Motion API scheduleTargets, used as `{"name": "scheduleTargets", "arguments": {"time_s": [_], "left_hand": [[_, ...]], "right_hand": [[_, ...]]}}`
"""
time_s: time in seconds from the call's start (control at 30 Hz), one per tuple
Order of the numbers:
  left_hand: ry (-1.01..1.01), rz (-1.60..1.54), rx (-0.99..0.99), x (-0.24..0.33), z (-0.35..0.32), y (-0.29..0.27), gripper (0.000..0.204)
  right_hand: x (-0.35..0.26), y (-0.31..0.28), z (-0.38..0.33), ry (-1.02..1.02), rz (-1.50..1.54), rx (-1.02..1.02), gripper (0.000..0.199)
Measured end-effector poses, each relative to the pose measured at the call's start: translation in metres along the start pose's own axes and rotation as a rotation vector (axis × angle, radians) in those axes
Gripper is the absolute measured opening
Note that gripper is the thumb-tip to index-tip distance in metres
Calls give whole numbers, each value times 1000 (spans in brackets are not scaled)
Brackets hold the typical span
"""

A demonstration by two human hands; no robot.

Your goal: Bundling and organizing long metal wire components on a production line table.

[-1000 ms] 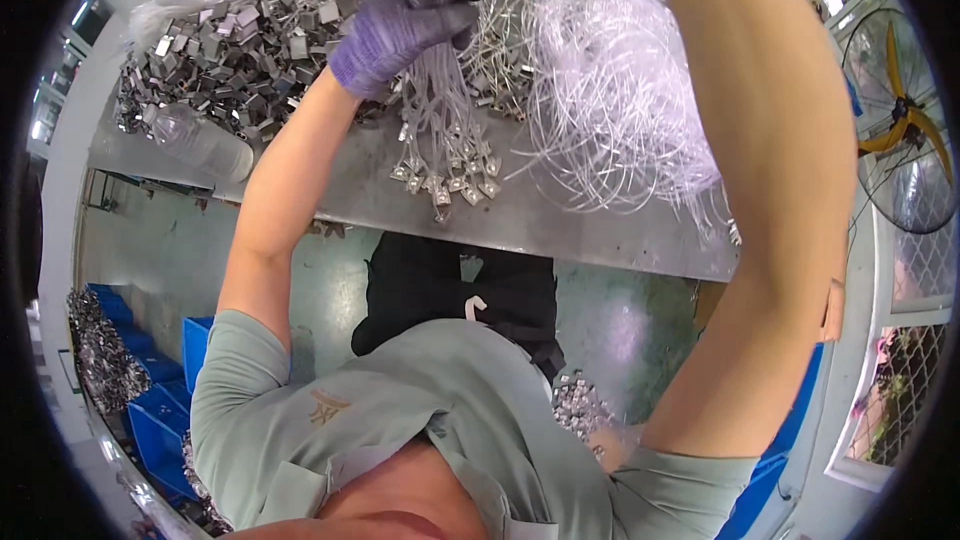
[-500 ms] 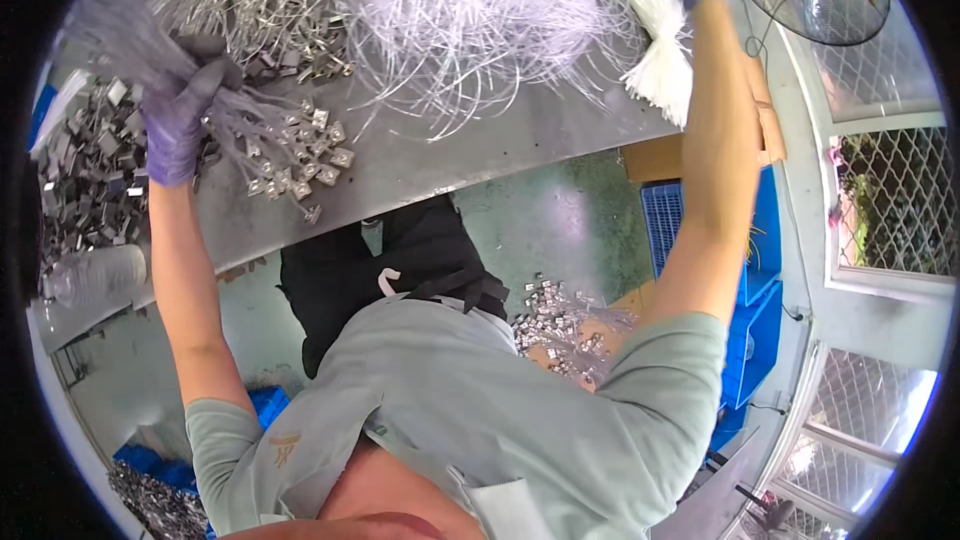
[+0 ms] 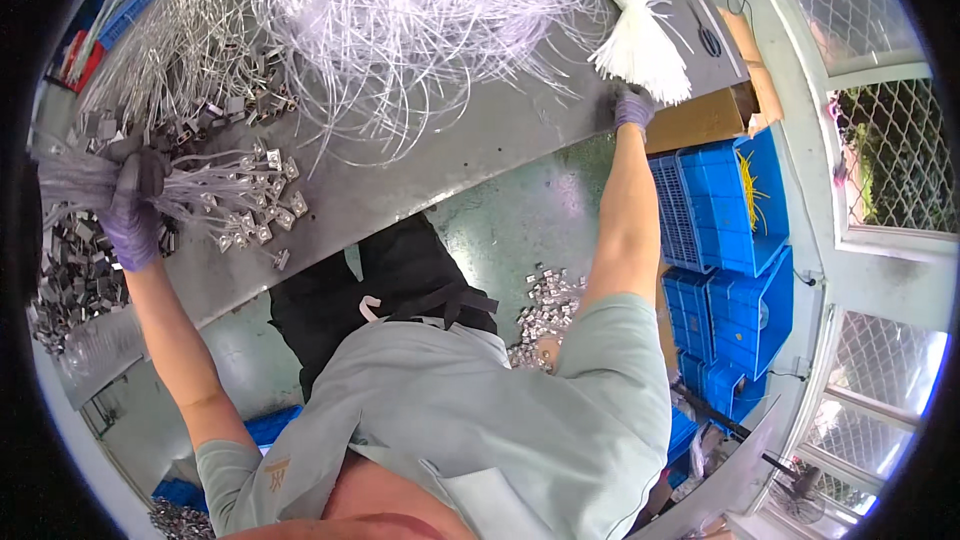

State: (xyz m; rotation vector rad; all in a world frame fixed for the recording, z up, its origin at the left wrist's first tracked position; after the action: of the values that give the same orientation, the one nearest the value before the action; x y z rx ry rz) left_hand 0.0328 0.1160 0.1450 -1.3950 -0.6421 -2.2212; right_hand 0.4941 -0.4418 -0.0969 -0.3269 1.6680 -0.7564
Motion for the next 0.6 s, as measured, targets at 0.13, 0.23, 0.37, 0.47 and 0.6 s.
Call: {"name": "scheduleTargets", "arguments": {"time_s": [0.13, 0.23, 0.37, 0.47, 0.6], "left_hand": [[25, -63, -61, -2, -1, -5, 26], [39, -46, -59, -2, 1, 0, 25], [48, -71, -112, -1, 1, 3, 24], [39, -99, -114, -7, 2, 0, 25], [43, -130, -91, -6, 5, 3, 26]], "right_hand": [[-31, 12, -20, -188, -168, 63, 40], [-38, 16, -24, -297, -493, 267, 44], [-38, 17, -23, -226, -412, 179, 41], [-29, 12, -13, -220, -448, 154, 40], [-27, 12, -17, -230, -519, 107, 39]]}}
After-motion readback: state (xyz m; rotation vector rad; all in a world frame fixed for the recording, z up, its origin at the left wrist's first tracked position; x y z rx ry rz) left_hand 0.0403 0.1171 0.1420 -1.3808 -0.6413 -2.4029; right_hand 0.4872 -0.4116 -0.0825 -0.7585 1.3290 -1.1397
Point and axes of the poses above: each hand's wrist, its own z-axis towards the middle knuckle, its own y-axis out of the palm, x = y × z, the point moved 4 cm from there along z, towards the middle knuckle, and after that the axes turned 11 degrees about -z, right-handed, at the moved point
